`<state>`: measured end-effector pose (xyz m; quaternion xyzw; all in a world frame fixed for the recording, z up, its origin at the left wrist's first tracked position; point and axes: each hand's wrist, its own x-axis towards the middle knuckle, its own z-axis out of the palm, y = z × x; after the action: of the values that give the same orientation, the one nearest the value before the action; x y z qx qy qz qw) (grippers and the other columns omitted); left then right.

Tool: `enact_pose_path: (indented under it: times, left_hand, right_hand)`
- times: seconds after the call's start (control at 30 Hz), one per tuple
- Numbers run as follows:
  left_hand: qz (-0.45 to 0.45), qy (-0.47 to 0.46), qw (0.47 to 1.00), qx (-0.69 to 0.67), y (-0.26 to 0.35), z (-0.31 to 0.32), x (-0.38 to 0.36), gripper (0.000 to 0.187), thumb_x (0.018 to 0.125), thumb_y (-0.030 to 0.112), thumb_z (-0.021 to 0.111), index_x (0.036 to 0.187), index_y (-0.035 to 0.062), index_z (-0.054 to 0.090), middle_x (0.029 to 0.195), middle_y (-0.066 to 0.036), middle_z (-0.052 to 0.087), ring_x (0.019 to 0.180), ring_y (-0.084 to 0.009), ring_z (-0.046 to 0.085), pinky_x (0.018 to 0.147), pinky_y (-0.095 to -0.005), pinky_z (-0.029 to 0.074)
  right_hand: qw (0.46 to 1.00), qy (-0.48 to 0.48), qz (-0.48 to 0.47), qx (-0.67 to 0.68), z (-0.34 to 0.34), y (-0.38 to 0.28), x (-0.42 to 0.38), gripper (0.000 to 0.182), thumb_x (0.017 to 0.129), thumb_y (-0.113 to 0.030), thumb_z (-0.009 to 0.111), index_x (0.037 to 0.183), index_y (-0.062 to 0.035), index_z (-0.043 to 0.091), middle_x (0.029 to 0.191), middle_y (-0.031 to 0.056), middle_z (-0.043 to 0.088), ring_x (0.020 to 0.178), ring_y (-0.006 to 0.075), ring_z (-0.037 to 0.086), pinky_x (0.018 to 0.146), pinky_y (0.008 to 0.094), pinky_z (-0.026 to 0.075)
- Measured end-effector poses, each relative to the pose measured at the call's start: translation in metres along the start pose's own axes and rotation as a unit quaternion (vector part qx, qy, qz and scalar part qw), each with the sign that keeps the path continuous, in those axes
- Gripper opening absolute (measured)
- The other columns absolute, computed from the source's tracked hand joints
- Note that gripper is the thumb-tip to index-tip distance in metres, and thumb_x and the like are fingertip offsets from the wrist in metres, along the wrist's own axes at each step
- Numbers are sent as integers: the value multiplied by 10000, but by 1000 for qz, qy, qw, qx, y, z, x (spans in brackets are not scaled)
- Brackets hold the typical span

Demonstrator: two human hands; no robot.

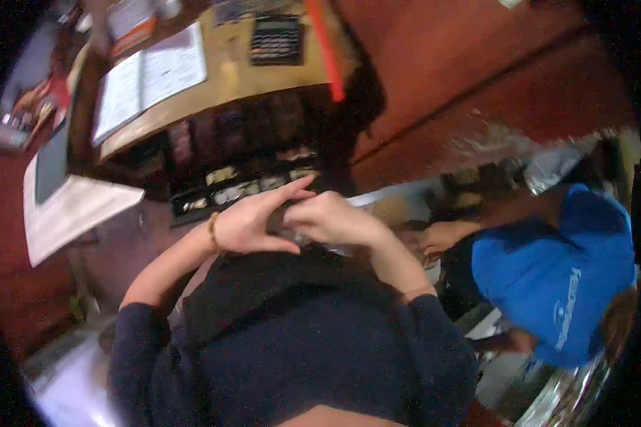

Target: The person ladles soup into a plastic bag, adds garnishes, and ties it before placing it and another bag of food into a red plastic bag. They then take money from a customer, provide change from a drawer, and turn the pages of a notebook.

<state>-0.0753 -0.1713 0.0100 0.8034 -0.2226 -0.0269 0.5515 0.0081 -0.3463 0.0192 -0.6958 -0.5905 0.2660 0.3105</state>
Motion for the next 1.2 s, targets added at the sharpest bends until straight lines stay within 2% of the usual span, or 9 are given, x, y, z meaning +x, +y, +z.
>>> enact_pose_path:
  times: [0.13, 0.3, 0.4, 0.67, 0.73, 0.87, 0.93, 1.03, 1.2]
  left_hand:
    - [-228, -61, 969, 70, -5, -22, -44, 298, 773, 242, 658, 949, 13, 586, 757, -99, 635, 710, -154, 620, 600, -281, 474]
    - [-248, 223, 931, -145, -25, -59, -121, 174, 779, 161, 659, 858, 22, 590, 744, 23, 580, 687, -56, 528, 616, -202, 430]
    - [-178, 431, 815, -345, -31, -81, -162, 192, 830, 168, 588, 976, 47, 558, 870, -24, 604, 805, -95, 567, 734, -223, 441]
    - [-224, 446, 790, -356, -62, -128, -314, 205, 853, 161, 542, 988, 8, 555, 894, -50, 616, 813, -108, 569, 759, -244, 450]
    - [-266, 474, 780, -309, -75, -149, -366, 165, 832, 191, 580, 916, 49, 594, 799, -10, 631, 660, -52, 523, 574, -182, 378]
    - [-284, 477, 786, -274, -97, -191, -456, 148, 830, 207, 591, 842, 61, 609, 711, 24, 598, 572, -24, 449, 510, -164, 316]
    - [-378, 478, 759, -230, -103, -218, -485, 178, 833, 217, 594, 793, 45, 609, 685, 11, 589, 562, -41, 481, 519, -174, 356]
    - [-342, 476, 770, -252, -103, -247, -497, 209, 832, 210, 600, 763, 13, 606, 653, -17, 583, 594, -73, 541, 554, -203, 423]
    - [-310, 421, 813, -257, -124, -280, -499, 178, 793, 174, 649, 729, 24, 579, 651, -5, 566, 592, -55, 510, 514, -198, 409]
  right_hand:
    - [981, 69, 10, 179, -13, 2, 15, 298, 728, 16, 515, 1003, -51, 610, 926, 127, 637, 890, 221, 619, 777, 301, 469]
    - [963, 37, 28, 265, 10, -1, 70, 377, 757, 56, 469, 1113, -23, 562, 1045, 74, 612, 960, 151, 557, 855, 277, 423]
    - [960, 53, -3, 277, 52, -13, 117, 337, 811, 30, 460, 1140, -5, 525, 1016, 48, 597, 922, 107, 534, 823, 243, 418]
    - [935, 92, 37, 340, 141, -52, 247, 216, 842, -67, 511, 1047, -2, 538, 905, 28, 595, 817, 83, 532, 723, 224, 425]
    - [962, 98, 34, 252, 172, -60, 287, 223, 843, -92, 511, 1049, -14, 545, 872, 23, 602, 787, 72, 530, 702, 228, 427]
    - [989, 22, 139, 48, 231, -101, 361, 238, 836, -133, 529, 1047, -24, 536, 909, 125, 599, 817, 236, 586, 721, 303, 452]
    - [951, 177, -77, -240, 263, -101, 392, 288, 801, -160, 578, 1065, -53, 531, 1013, 152, 516, 897, 294, 523, 744, 355, 427]
    - [951, 210, -123, -189, 267, -163, 421, 205, 793, -179, 586, 960, -62, 569, 909, 151, 547, 819, 275, 551, 704, 357, 438]
    - [988, -105, 78, -81, 283, -202, 467, 310, 785, -313, 622, 725, -18, 551, 744, 133, 592, 602, 263, 555, 566, 337, 433]
